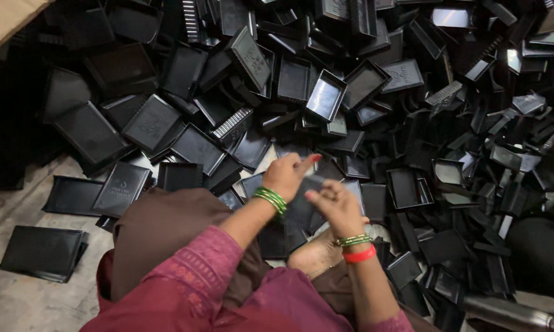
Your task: The person sits on the floor among a large pile of flat black plastic boxes and folds each one into an open box shape by hand, pressing the sides together, then sets the formed box onto a stack. A cardboard box labeled for 500 pieces sits nearby.
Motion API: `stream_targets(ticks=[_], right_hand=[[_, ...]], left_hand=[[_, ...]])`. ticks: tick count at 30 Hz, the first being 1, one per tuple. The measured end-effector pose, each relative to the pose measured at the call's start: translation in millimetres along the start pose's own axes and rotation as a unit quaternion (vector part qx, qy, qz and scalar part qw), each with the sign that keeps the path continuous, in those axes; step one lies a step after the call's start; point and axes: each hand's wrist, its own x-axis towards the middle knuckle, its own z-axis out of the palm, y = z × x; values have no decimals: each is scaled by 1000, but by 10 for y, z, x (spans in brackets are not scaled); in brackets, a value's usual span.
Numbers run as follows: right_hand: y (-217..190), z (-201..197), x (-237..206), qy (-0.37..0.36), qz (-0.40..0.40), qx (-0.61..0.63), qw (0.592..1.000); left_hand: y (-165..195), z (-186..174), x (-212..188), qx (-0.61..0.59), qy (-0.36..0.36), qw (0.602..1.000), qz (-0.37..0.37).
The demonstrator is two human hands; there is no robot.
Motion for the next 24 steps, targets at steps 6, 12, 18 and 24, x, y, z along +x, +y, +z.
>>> stream_targets(ticks=[6,12,18,24], right_hand=[[509,176,-418,-103,-52,-150,982],[502,-163,-9,113,-108,-382,911],[349,-79,432,230,79,-475,846],[253,-168,642,284,68,-470,833]], left_hand=[[-505,-122,132,409,-152,888,148],[-529,94,110,478,-91,837,251],[-425,46,181,448,-52,837,311],[-307,-197,443,342,40,916,207]])
